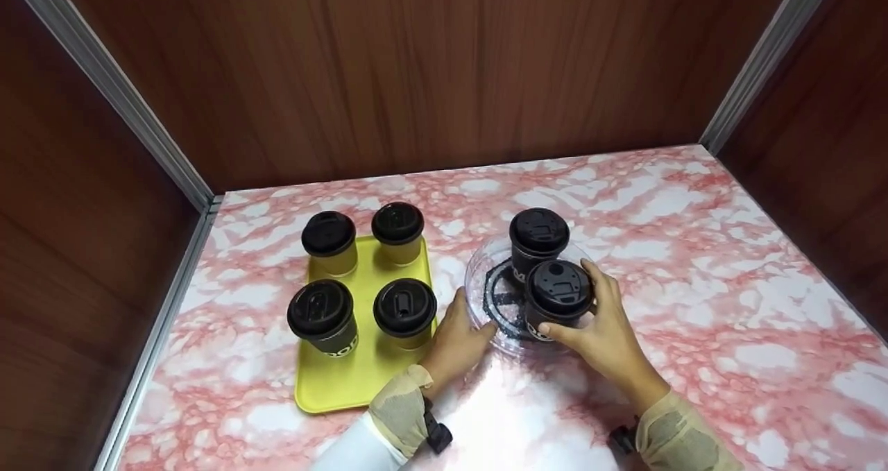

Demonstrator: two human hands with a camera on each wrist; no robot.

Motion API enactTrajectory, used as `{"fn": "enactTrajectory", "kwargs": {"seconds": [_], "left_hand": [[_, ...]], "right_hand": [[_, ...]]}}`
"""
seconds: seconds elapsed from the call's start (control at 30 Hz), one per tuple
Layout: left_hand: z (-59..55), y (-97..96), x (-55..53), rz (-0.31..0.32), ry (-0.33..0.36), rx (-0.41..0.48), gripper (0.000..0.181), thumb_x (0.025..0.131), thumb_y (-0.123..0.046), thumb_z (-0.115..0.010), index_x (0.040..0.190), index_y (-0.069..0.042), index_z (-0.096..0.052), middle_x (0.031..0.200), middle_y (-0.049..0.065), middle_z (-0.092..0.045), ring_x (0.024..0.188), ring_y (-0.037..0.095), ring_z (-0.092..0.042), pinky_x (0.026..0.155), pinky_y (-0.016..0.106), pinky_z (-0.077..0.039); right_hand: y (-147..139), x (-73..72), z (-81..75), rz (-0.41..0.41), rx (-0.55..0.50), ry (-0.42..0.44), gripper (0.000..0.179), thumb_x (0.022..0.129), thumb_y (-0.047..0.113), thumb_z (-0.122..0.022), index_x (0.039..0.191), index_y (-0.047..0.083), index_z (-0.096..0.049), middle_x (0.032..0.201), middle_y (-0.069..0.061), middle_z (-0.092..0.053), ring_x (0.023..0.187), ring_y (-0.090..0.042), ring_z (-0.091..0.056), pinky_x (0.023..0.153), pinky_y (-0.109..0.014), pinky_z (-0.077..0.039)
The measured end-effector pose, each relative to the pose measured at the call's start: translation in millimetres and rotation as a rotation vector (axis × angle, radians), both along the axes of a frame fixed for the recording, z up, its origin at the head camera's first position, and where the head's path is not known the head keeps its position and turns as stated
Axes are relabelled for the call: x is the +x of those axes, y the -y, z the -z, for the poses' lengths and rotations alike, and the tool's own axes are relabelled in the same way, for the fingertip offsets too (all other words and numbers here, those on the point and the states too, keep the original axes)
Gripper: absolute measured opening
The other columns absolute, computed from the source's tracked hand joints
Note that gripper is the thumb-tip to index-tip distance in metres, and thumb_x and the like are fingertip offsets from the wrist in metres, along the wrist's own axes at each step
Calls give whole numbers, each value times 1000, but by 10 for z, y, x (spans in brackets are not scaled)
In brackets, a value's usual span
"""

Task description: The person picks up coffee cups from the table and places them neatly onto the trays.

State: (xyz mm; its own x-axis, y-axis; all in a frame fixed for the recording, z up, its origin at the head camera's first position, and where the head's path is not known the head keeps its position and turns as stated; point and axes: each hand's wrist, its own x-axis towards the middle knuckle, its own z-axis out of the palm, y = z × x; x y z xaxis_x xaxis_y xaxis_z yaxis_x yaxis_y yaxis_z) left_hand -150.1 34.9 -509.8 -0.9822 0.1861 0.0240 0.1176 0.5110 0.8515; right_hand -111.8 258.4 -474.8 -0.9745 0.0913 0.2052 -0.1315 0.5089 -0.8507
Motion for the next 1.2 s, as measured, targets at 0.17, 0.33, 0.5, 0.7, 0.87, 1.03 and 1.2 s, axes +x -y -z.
{"fn": "enactTrajectory", "kwargs": {"seconds": [0.17,0.33,0.5,0.7,0.87,1.03,1.2], "left_hand": [[6,2,0,-5,4,6,84,88,-23,-67,152,5,-19,150,26,-32,136,38,-34,113,45,-26],[14,-5,3,-1,16,12,85,89,-24,-67,152,4,-17,151,26,-31,137,37,-33,113,44,-24],[-7,-11,1,7,14,5,86,89,-24,-66,152,6,-16,151,27,-30,137,37,-32,114,43,-23],[-10,-18,-8,14,13,-2,85,89,-24,-66,151,7,-16,151,27,-29,138,37,-31,114,43,-22],[-2,-15,-10,20,11,9,85,89,-23,-66,152,6,-17,151,26,-30,138,36,-31,114,43,-23],[5,-7,-18,27,-13,45,84,88,-20,-67,152,5,-19,150,25,-34,137,36,-34,113,44,-25],[13,-4,-19,26,-10,41,85,88,-20,-68,151,6,-18,150,26,-33,137,36,-33,113,44,-24]], "right_hand": [[-18,-21,21,-53,-79,-5,115,65,27,-92,155,17,-22,152,-14,-25,133,-38,-34,111,-58,-20],[-4,-41,53,-40,-75,-35,110,63,18,-93,152,13,-28,149,-15,-32,132,-33,-36,111,-56,-20],[7,-51,79,-27,-66,-92,105,61,8,-92,148,9,-33,144,-15,-38,130,-30,-39,110,-52,-23],[9,-49,99,-36,-64,-141,100,62,8,-92,146,10,-37,139,-11,-42,129,-27,-39,109,-50,-23],[25,-30,92,-18,-40,-142,100,61,8,-92,145,13,-38,139,-10,-42,129,-27,-39,110,-52,-23],[43,-17,72,20,-2,-126,102,60,8,-92,146,10,-36,138,-12,-43,128,-28,-39,110,-54,-23],[43,-17,84,21,14,-124,102,60,9,-92,146,12,-37,137,-12,-43,127,-29,-40,110,-57,-23]]}}
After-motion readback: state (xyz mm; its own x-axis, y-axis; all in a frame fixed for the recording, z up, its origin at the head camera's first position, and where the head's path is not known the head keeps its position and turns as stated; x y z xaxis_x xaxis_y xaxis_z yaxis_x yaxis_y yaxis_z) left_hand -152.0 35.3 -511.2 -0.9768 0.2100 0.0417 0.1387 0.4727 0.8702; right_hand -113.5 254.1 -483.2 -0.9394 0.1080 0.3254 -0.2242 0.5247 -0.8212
